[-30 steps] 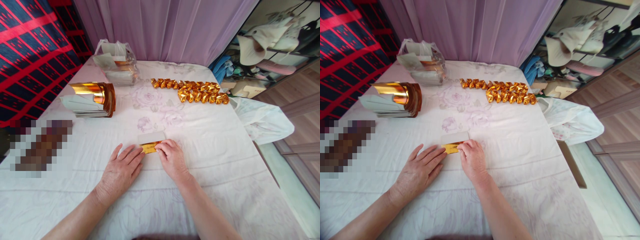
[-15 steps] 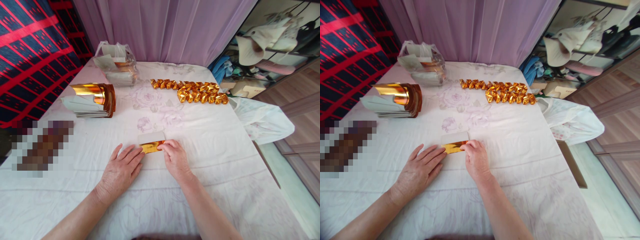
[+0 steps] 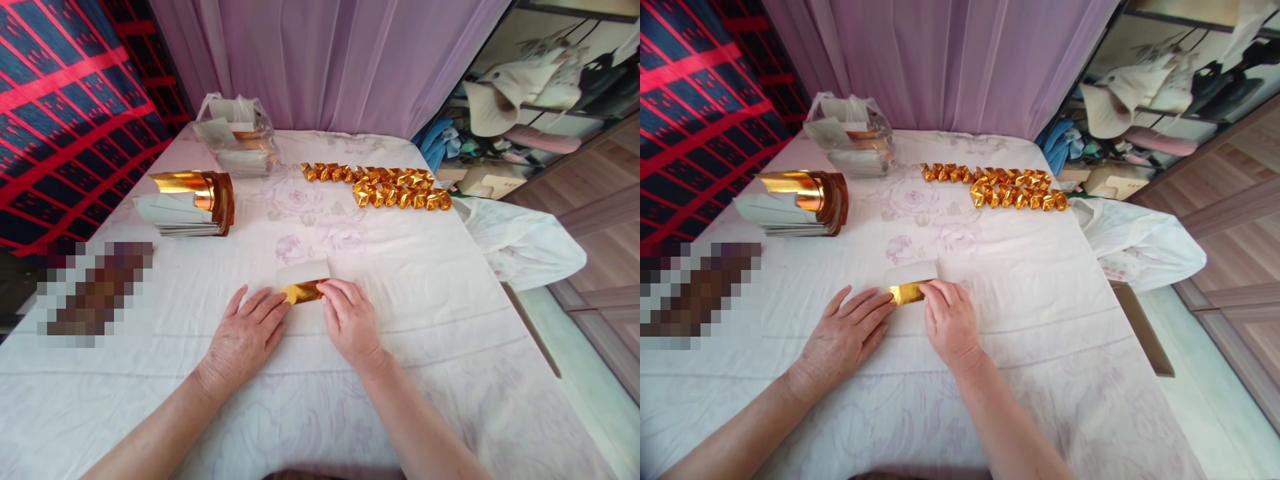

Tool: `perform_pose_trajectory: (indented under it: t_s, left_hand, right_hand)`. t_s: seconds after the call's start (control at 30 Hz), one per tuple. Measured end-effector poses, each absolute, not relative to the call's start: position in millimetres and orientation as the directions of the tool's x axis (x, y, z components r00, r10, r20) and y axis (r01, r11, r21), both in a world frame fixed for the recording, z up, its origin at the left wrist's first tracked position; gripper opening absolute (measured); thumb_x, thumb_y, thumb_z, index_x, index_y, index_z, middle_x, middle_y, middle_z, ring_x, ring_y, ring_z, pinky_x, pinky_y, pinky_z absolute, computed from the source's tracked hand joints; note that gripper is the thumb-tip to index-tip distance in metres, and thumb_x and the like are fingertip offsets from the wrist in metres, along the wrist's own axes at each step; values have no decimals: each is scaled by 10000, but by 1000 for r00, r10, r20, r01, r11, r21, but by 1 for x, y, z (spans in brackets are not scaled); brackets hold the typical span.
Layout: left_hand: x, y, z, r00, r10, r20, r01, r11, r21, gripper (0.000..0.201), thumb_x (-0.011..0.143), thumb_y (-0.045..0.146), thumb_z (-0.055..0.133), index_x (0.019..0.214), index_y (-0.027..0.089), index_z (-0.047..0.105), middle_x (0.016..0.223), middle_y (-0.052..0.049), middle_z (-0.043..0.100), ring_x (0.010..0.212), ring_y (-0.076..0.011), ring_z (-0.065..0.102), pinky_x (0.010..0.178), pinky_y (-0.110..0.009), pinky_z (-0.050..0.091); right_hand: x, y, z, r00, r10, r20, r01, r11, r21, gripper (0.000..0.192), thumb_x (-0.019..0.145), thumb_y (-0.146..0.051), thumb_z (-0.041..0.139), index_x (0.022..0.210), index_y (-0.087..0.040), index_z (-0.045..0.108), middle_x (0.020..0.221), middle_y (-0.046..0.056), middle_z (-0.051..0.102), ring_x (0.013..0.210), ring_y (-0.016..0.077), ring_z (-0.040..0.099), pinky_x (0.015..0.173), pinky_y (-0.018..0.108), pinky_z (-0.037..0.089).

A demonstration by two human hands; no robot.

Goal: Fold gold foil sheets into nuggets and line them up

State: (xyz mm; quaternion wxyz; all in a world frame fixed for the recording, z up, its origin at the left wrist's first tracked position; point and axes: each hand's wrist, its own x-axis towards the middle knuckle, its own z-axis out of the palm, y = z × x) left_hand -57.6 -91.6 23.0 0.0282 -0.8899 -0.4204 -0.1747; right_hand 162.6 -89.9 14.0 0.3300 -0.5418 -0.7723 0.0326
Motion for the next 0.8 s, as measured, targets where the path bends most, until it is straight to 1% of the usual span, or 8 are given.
perform_pose_trajectory:
  t_s: [0.07, 0.13, 0.23, 0.33, 0.47, 0.6, 0.7, 0.8]
  left_hand:
    - [-57, -91, 24, 588, 740, 326, 759, -644, 92, 321, 992, 287, 422, 1201, 223, 657, 1261, -20, 686, 1169, -267, 606, 1108, -509, 308]
    - [-57, -91, 24, 590, 741, 322, 760, -643, 87, 315, 983, 277, 435, 1196, 225, 661, 1253, -24, 690, 1166, -268, 609, 1106, -514, 314]
    - [-56, -92, 25, 586, 749, 311, 766, -637, 90, 303, 968, 266, 457, 1181, 219, 668, 1242, -34, 694, 1167, -271, 609, 1115, -525, 305]
    - [-51, -96, 27, 562, 770, 303, 787, -610, 93, 309, 964, 309, 476, 1183, 198, 664, 1241, -58, 691, 1195, -297, 590, 1138, -568, 251]
    - [-40, -101, 29, 521, 795, 310, 821, -566, 72, 377, 958, 397, 499, 1229, 182, 647, 1225, -102, 685, 1219, -336, 563, 1147, -621, 193]
    - [-28, -102, 31, 503, 820, 273, 845, -532, 42, 409, 958, 434, 498, 1282, 222, 631, 1181, -120, 679, 1215, -345, 557, 1134, -648, 194]
    - [-24, -100, 32, 497, 834, 240, 855, -518, 31, 394, 960, 424, 497, 1300, 271, 624, 1164, -124, 667, 1221, -347, 547, 1113, -662, 222]
    - [-21, -100, 32, 495, 840, 221, 858, -514, 30, 388, 964, 417, 492, 1309, 292, 619, 1174, -127, 655, 1227, -342, 535, 1112, -664, 221]
  right_hand:
    - [158, -98, 16, -323, 846, 424, 806, 480, -345, 361, 979, -224, 421, 1265, -138, 625, 1245, 111, 656, 1163, 213, 576, 1043, 370, 445]
    - [155, -105, 15, -426, 842, 331, 804, 520, -288, 421, 976, -260, 441, 1356, -118, 557, 1402, 119, 563, 1330, 236, 462, 1132, 417, 363]
    - [155, -112, 12, -435, 886, 162, 851, 463, -248, 523, 961, -310, 470, 1446, -117, 453, 1525, 122, 422, 1430, 259, 336, 1183, 508, 261]
    - [160, -114, 10, -398, 915, 66, 885, 402, -236, 569, 959, -352, 463, 1483, -138, 400, 1567, 108, 343, 1459, 260, 280, 1199, 548, 189]
    - [164, -114, 10, -344, 938, 32, 914, 343, -215, 601, 966, -401, 440, 1495, -122, 374, 1583, 113, 298, 1472, 263, 247, 1210, 553, 130]
    - [166, -113, 10, -343, 939, 11, 920, 338, -196, 629, 978, -443, 404, 1512, -117, 336, 1593, 112, 267, 1484, 264, 211, 1209, 556, 117]
    - [168, -113, 11, -369, 929, -12, 913, 360, -191, 653, 979, -485, 390, 1517, -122, 324, 1598, 107, 248, 1488, 271, 196, 1204, 569, 122]
    - [169, -112, 12, -391, 920, -26, 906, 380, -189, 673, 977, -517, 382, 1519, -123, 318, 1600, 105, 240, 1489, 275, 194, 1200, 581, 128]
